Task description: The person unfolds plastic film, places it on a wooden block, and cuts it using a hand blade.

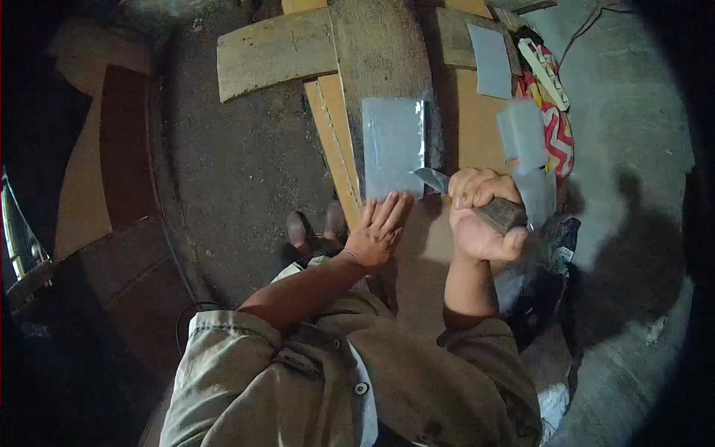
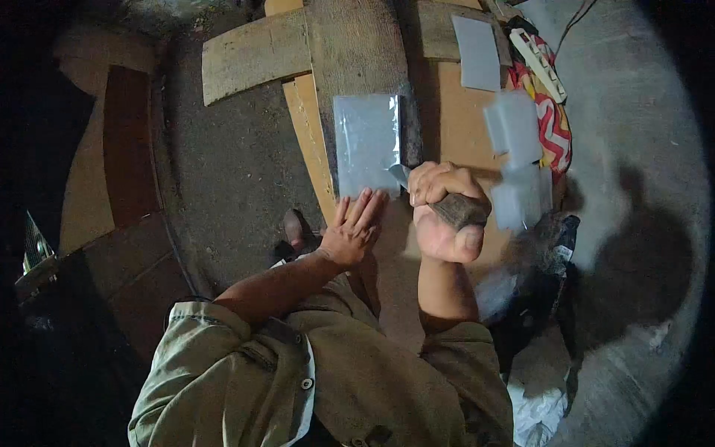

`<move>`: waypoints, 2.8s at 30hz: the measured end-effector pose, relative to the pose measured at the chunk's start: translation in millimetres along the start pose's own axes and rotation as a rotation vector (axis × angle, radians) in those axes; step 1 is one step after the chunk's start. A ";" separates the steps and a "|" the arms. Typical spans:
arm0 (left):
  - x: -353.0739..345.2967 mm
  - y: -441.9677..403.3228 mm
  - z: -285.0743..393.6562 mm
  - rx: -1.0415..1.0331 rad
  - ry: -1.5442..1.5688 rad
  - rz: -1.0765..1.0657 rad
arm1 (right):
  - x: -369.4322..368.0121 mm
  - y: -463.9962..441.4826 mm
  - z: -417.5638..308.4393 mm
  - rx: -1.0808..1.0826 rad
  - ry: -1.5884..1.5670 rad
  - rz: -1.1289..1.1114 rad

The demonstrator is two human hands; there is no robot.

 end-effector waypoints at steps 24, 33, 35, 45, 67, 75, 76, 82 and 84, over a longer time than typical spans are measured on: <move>18.5 0.7 0.2 0.179 0.033 -0.018 | -52.8 11.7 -12.7 -0.017 -0.094 -0.113; 19.5 2.1 -5.0 0.158 0.044 0.035 | -50.7 9.1 13.1 -0.050 -0.128 -0.107; 11.6 0.5 -6.0 0.129 -0.074 0.097 | -54.5 6.0 1.5 -0.049 -0.207 -0.123; 23.2 -2.0 -4.9 0.149 0.025 -0.029 | -30.1 6.8 -1.6 -0.056 -0.159 -0.041; 45.9 -9.4 -3.7 0.156 0.137 0.017 | 12.6 2.5 -25.4 0.099 -0.024 0.150; 90.8 -56.9 -111.8 0.141 0.056 0.283 | -11.8 23.1 -18.4 0.033 -0.131 0.017; 90.5 -60.1 -117.7 0.125 0.090 0.258 | -15.4 23.8 -16.9 0.031 -0.131 0.015; 76.7 -61.3 -127.4 0.191 0.198 0.171 | -48.7 19.1 -28.1 -0.004 -0.218 -0.032; 76.2 -60.9 -127.4 0.202 0.202 0.166 | -51.3 20.9 -21.2 0.010 -0.200 -0.072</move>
Point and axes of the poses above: each hand's wrist, its own y-axis away from the middle knuckle, its own x-axis out of the back of the hand, z = x × y, the point moved 7 cm from there along -y, towards the middle knuckle, and after that the axes turned 7 degrees about z, right-handed, at the moved point
